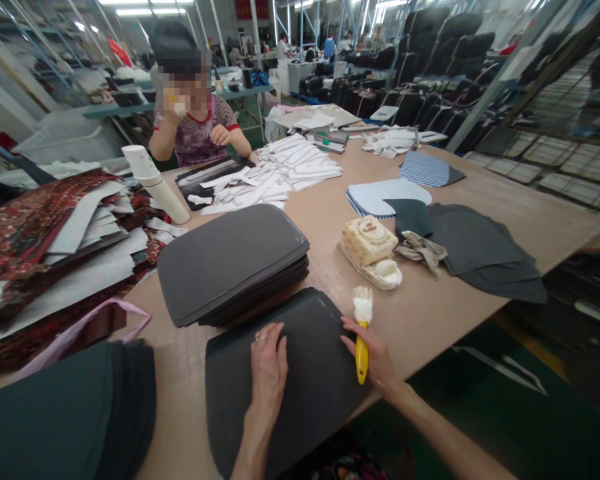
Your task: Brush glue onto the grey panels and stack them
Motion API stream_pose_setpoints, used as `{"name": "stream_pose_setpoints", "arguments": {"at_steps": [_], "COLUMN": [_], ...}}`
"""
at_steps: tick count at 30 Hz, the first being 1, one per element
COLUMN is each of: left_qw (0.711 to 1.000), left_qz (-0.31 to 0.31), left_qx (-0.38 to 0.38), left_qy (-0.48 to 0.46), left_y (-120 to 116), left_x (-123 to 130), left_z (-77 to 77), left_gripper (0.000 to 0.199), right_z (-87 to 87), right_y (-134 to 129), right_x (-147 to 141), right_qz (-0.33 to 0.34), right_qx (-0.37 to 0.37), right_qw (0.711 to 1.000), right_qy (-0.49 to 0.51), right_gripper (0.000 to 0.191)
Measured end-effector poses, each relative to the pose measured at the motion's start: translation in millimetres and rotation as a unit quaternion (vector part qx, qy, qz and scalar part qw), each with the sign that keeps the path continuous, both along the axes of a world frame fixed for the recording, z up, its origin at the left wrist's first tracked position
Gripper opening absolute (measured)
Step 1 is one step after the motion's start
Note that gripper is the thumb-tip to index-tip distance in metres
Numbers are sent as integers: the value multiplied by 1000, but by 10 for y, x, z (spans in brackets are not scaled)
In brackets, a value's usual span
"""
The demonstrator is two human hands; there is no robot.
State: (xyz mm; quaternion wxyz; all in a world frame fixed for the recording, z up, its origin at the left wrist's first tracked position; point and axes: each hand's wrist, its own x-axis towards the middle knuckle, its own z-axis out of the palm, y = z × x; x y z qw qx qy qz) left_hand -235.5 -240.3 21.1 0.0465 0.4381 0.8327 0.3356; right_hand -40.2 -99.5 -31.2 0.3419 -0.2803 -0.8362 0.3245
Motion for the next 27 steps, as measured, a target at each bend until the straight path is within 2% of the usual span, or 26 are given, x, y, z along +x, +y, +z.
{"name": "stream_pose_setpoints", "arguments": {"at_steps": [3, 7, 13, 18, 27], "left_qw": [999, 998, 997, 994, 987], "left_qz": [-25, -25, 16, 49, 49], "left_qx": [-15, -47, -69, -52, -43], "left_qy": [-13, -24, -41, -81, -149], "left_y": [451, 724, 822, 913, 944], "left_x": [19, 33, 38, 25, -60], "left_z": [-39, -108, -124, -149, -171], "left_gripper": [26, 25, 23, 15, 19], "right_z": [-37, -53, -25, 17, -30], "right_y": [-25, -49, -59, -49, -43], "right_x": [-29, -70, -92, -95, -76], "right_qz": [4, 0, 2, 5, 11], "right_qx": [0, 3, 17, 13, 16], "right_qw": [1000, 1000, 1000, 999, 999], "right_qy": [5, 7, -17, -34, -37], "right_gripper": [26, 28, 31, 32, 34]}}
